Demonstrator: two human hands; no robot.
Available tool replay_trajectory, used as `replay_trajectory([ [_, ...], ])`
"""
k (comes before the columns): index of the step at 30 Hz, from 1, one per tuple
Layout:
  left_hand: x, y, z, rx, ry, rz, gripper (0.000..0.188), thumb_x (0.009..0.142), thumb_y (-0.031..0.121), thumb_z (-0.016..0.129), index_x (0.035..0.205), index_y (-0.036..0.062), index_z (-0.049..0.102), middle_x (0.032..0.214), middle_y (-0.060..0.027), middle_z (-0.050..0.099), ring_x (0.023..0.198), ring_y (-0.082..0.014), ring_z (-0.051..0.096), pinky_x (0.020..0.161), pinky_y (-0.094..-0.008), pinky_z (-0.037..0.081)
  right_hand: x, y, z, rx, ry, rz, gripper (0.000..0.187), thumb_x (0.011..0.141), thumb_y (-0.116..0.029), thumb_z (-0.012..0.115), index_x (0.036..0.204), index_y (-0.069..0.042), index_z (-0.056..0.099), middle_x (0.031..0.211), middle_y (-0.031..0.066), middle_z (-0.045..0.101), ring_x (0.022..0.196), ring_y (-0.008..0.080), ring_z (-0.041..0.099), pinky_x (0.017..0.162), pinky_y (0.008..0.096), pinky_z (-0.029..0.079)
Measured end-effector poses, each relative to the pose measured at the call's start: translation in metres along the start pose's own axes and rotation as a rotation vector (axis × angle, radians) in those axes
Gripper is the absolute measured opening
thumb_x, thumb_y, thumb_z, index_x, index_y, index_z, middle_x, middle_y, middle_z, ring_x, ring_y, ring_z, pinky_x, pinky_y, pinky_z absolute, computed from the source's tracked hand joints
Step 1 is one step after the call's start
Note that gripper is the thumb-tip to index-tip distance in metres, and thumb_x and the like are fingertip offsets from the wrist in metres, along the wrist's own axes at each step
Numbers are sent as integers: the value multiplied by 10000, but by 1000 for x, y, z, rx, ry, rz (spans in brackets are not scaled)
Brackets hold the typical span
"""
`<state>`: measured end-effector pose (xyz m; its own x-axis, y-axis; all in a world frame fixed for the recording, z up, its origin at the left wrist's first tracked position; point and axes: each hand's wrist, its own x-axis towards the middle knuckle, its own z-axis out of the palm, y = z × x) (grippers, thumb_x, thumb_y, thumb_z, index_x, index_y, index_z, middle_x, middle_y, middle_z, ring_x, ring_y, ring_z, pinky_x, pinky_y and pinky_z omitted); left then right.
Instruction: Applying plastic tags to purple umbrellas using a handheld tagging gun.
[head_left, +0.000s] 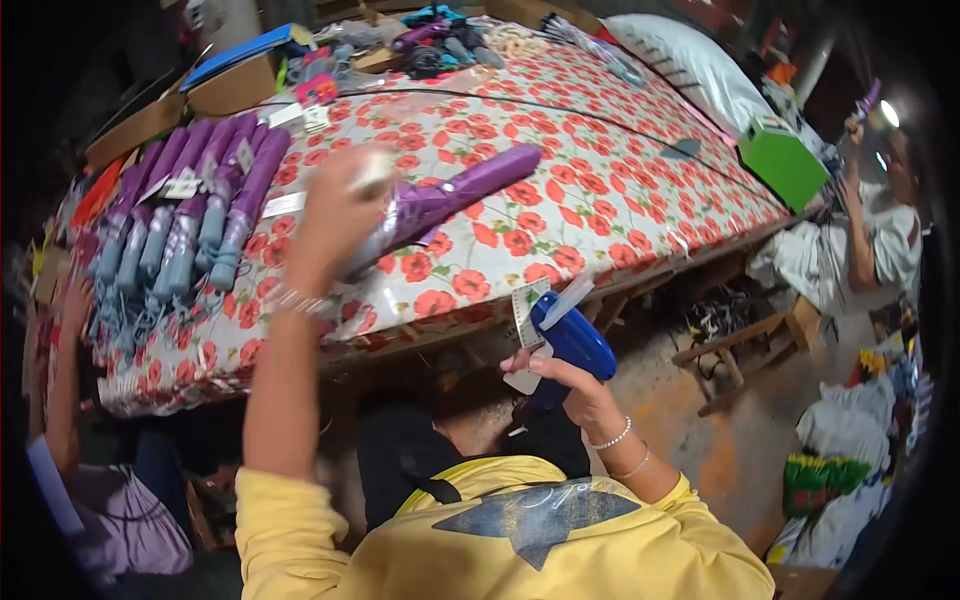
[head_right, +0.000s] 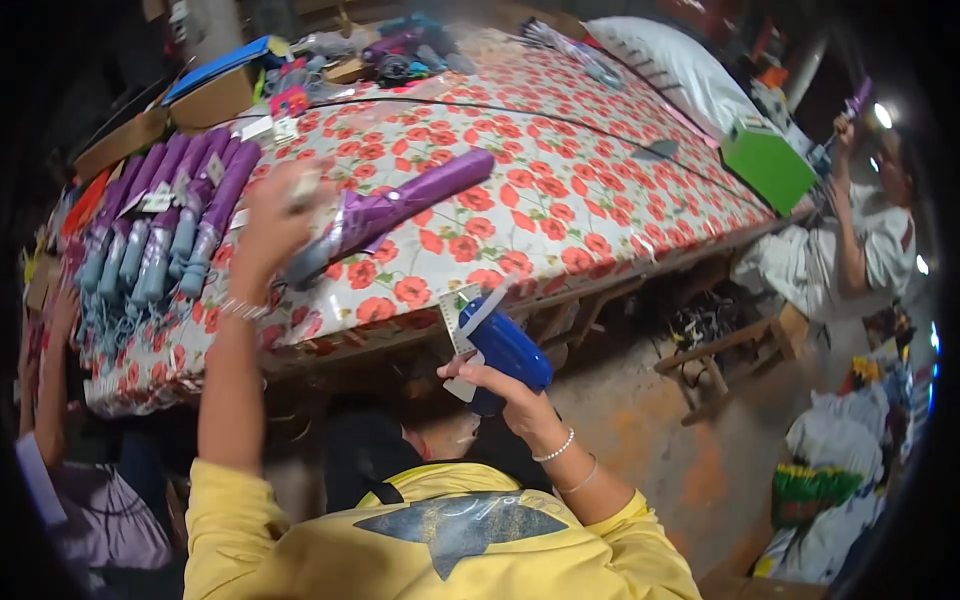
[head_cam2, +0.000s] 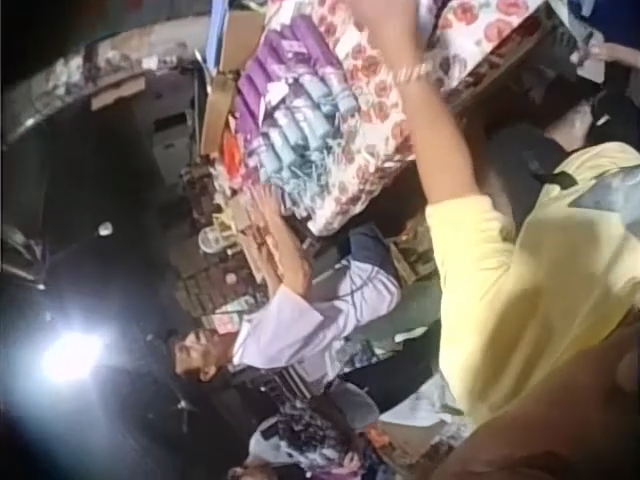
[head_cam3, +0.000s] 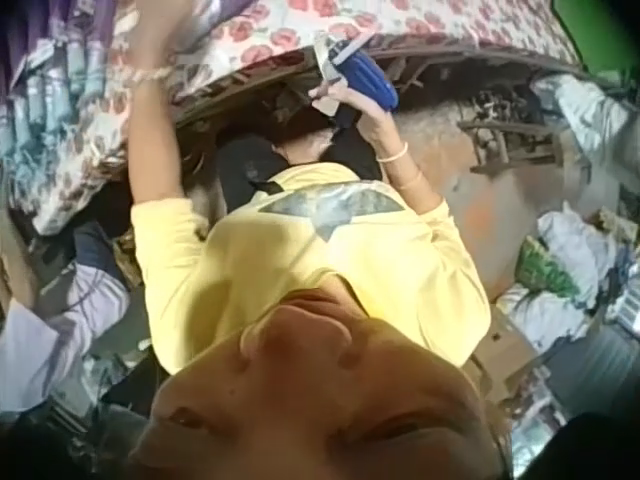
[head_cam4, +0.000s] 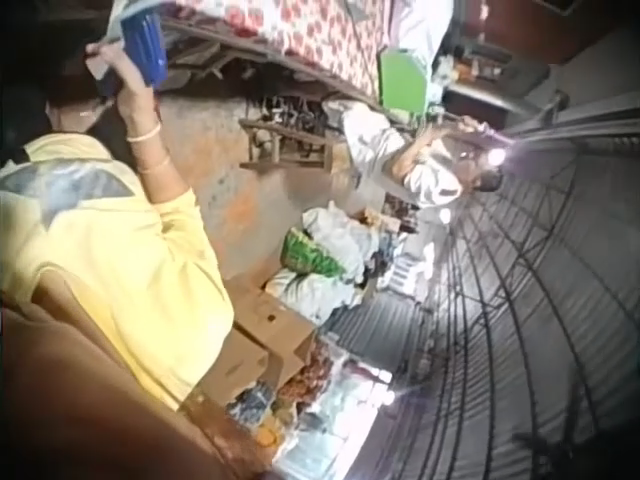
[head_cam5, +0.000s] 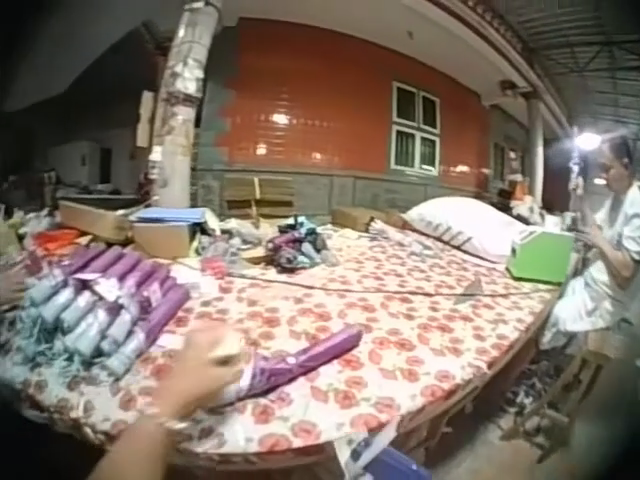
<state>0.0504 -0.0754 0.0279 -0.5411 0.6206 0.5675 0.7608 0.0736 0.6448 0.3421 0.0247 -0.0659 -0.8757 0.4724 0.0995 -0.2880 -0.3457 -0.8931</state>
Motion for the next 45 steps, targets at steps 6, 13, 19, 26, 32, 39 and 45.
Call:
replay_trajectory([
  [6, 27, -28, 65, 449, -351, -144, 334, 674, 306, 754, 825, 21, 667, 760, -161, 659, 641, -289, 593, 640, -367, 486, 7, -5, 22, -98, -6, 42, 243, 842, -136, 517, 981, 24, 635, 928, 144, 657, 933, 278, 629, 884, 345, 475],
  [13, -36, 12, 55, 38, -374, -17, 286, 680, 199, 762, 868, 19, 643, 756, -134, 643, 640, -269, 575, 625, -350, 460, 3, -1, 1, -73, 16, 165, 278, 859, -190, 508, 987, 20, 636, 917, 148, 659, 900, 246, 626, 869, 326, 472],
  [19, -45, 4, 56, -42, -275, 265, 233, 700, 98, 735, 873, 2, 611, 795, -107, 616, 658, -252, 552, 626, -328, 446, 27, 20, 5, -22, 1, 137, 325, 848, -169, 542, 1108, 23, 577, 925, 152, 658, 837, 227, 631, 820, 320, 486],
  [26, -50, 8, 56, -130, -297, 198, 177, 696, 17, 703, 854, 4, 625, 760, -82, 604, 632, -204, 516, 612, -290, 417, 36, 27, 16, 47, 32, 49, 408, 818, -65, 634, 1190, 2, 480, 878, 94, 649, 766, 163, 624, 760, 269, 484],
  [32, -53, 17, 52, -104, -271, 190, 157, 701, -19, 677, 850, 3, 632, 745, -79, 603, 615, -191, 511, 593, -281, 412, 37, 28, 19, 29, 49, 47, 484, 799, -28, 648, 1238, -26, 445, 950, 68, 619, 776, 143, 616, 762, 253, 476],
  [39, -51, 10, 52, -107, -254, 192, 151, 706, -33, 664, 851, 3, 634, 739, -72, 605, 599, -181, 504, 575, -270, 400, 40, 29, 16, 14, 41, 64, 509, 792, -31, 658, 1253, -32, 442, 965, 55, 607, 784, 131, 606, 763, 245, 469],
  [45, -49, 9, 52, -105, -317, 164, 278, 601, -34, 631, 878, -20, 611, 803, -105, 624, 655, -229, 535, 606, -299, 432, 39, 28, 16, -4, 42, 58, 514, 795, -37, 659, 1260, -31, 440, 970, 52, 602, 790, 127, 600, 760, 243, 467],
])
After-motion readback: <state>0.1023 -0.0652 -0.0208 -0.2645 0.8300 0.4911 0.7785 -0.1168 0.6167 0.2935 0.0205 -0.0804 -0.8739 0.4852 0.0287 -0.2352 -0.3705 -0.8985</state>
